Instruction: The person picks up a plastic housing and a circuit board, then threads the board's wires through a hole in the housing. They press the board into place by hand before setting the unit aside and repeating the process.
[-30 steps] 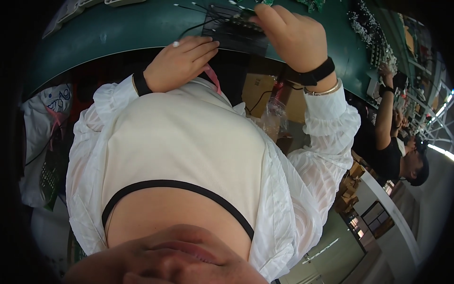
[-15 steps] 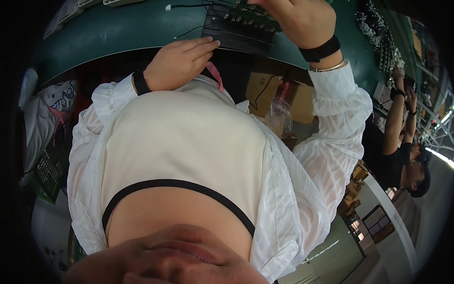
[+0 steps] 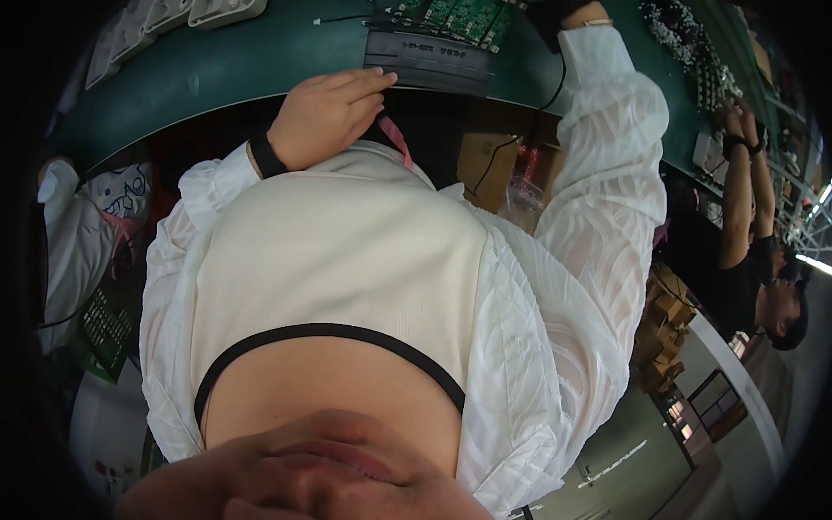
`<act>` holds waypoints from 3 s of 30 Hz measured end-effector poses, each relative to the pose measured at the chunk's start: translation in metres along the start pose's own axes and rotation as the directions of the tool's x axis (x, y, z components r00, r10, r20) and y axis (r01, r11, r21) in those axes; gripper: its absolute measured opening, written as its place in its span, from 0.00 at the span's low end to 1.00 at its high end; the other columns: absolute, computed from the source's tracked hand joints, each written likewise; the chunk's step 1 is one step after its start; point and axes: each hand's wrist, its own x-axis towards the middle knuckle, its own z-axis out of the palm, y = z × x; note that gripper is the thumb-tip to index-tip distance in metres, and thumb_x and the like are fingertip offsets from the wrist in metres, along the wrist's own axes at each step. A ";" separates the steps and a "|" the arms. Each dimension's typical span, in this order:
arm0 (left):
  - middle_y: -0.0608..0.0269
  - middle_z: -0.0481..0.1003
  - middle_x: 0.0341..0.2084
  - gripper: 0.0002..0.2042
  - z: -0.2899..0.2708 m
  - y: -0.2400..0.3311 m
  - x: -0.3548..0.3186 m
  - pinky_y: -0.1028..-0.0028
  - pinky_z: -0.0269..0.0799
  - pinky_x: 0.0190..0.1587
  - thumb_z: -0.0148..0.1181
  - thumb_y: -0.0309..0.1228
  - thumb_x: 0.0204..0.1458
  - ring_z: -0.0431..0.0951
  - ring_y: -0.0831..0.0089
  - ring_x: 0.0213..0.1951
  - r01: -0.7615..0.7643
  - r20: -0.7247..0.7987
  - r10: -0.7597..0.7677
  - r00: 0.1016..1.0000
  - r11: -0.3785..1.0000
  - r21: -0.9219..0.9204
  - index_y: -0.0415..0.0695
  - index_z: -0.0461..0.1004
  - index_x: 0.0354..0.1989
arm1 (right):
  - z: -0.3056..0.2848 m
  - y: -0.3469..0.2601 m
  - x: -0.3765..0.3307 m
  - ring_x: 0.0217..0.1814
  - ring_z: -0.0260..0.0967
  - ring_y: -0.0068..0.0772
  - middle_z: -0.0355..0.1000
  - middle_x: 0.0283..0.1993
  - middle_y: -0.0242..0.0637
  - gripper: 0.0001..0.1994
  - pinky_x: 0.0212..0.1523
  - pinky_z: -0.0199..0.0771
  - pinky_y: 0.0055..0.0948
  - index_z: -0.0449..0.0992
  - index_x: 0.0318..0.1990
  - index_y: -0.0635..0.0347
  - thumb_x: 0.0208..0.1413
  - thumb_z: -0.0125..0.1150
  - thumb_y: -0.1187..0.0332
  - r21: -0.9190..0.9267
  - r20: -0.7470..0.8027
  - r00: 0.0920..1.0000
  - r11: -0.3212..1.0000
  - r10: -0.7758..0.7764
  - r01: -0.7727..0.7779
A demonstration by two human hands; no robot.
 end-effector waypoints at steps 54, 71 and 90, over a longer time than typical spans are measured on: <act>0.60 0.82 0.35 0.28 0.054 -0.074 0.266 0.71 0.77 0.41 0.79 0.42 0.45 0.82 0.68 0.37 0.433 0.083 -0.493 0.866 0.656 -0.618 0.36 0.79 0.51 | -0.025 0.056 -0.014 0.36 0.78 0.57 0.79 0.34 0.46 0.13 0.34 0.76 0.50 0.77 0.39 0.53 0.69 0.57 0.55 -0.310 -0.890 0.450 0.817 -0.070 -0.486; 0.51 0.73 0.58 0.36 -0.003 -0.062 0.230 0.55 0.78 0.54 0.75 0.45 0.47 0.80 0.48 0.53 0.272 -0.080 -0.264 0.961 0.956 0.107 0.41 0.67 0.61 | -0.028 0.225 -0.044 0.46 0.79 0.53 0.81 0.43 0.49 0.17 0.45 0.78 0.47 0.80 0.47 0.57 0.68 0.57 0.52 -0.223 -0.779 0.518 0.616 0.354 -0.756; 0.38 0.63 0.65 0.46 0.075 -0.024 0.054 0.47 0.55 0.72 0.75 0.50 0.49 0.61 0.41 0.68 0.009 0.087 -0.014 0.996 0.998 0.057 0.35 0.61 0.70 | 0.085 -0.074 -0.241 0.34 0.76 0.23 0.80 0.42 0.35 0.21 0.33 0.74 0.22 0.77 0.59 0.64 0.68 0.62 0.56 0.533 -0.001 0.548 0.464 0.837 -0.708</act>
